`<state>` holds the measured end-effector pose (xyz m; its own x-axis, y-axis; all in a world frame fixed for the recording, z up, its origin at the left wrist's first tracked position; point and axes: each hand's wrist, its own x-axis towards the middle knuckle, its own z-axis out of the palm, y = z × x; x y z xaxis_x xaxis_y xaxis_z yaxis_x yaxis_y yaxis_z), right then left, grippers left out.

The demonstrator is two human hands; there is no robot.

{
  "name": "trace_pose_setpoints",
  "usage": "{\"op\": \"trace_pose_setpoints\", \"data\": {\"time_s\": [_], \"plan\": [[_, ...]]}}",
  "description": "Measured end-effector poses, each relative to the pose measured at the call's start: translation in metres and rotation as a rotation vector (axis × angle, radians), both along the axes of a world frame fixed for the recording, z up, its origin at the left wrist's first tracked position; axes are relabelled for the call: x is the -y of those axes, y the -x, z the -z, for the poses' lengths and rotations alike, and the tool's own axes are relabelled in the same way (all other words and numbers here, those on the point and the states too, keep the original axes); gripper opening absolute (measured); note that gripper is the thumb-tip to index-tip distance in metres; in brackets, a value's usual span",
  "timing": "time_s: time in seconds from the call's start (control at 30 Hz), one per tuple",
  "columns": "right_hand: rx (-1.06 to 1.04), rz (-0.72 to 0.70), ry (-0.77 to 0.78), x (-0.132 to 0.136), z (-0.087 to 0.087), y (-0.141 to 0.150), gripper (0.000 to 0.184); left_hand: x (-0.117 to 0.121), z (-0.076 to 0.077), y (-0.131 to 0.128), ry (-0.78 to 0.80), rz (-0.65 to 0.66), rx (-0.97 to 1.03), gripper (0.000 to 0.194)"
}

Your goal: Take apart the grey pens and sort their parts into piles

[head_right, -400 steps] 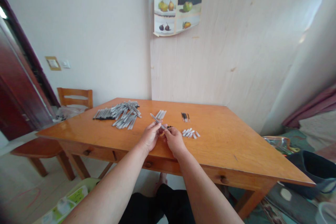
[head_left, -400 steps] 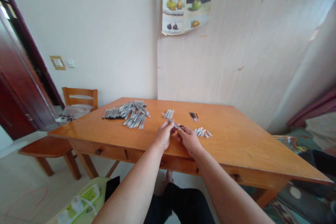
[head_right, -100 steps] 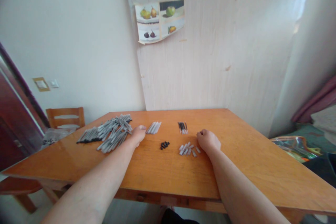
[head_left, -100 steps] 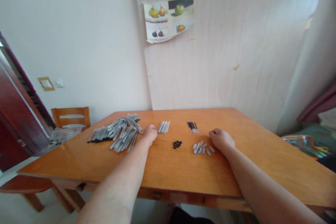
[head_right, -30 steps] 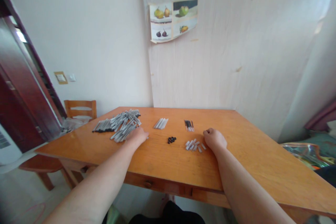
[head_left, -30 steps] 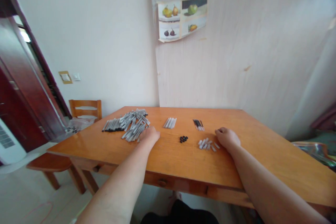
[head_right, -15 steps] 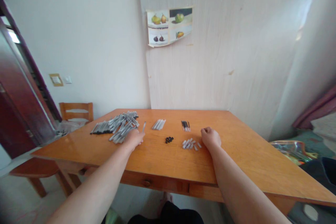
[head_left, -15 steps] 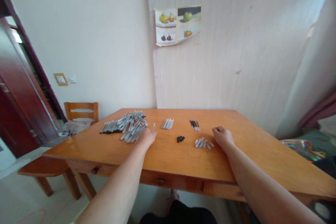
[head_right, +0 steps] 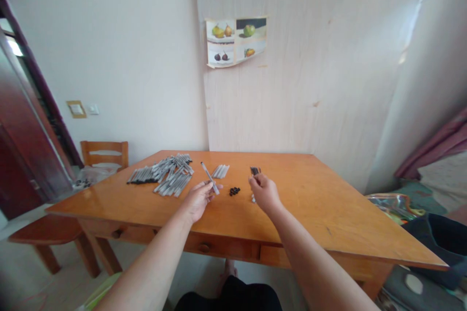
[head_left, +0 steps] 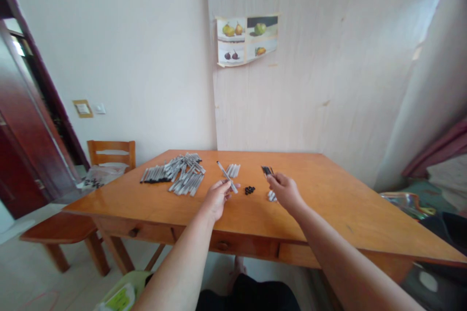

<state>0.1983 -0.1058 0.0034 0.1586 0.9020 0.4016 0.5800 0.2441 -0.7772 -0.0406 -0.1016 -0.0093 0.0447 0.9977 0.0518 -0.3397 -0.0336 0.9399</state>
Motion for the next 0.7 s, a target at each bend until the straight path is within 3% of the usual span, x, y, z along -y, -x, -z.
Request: {"op": "trace_pose_setpoints", "data": {"time_s": [0.1,0.27,0.57,0.7], "plan": [[0.017,-0.19,0.046,0.019,0.009,0.039,0.041,0.006,0.005,-0.011,-0.047,0.046,0.036,0.027],[-0.027,-0.294,0.013,0.023,0.021,0.074,0.04,0.011,0.013,-0.016,-0.13,0.063,0.058,0.025],[-0.263,-0.398,0.111,0.025,0.035,0.083,0.026,0.013,0.017,-0.014,-0.122,0.06,0.148,0.033],[-0.27,-0.478,0.119,0.025,0.039,0.081,0.025,0.013,0.017,-0.015,-0.119,0.062,0.146,0.032]]}}
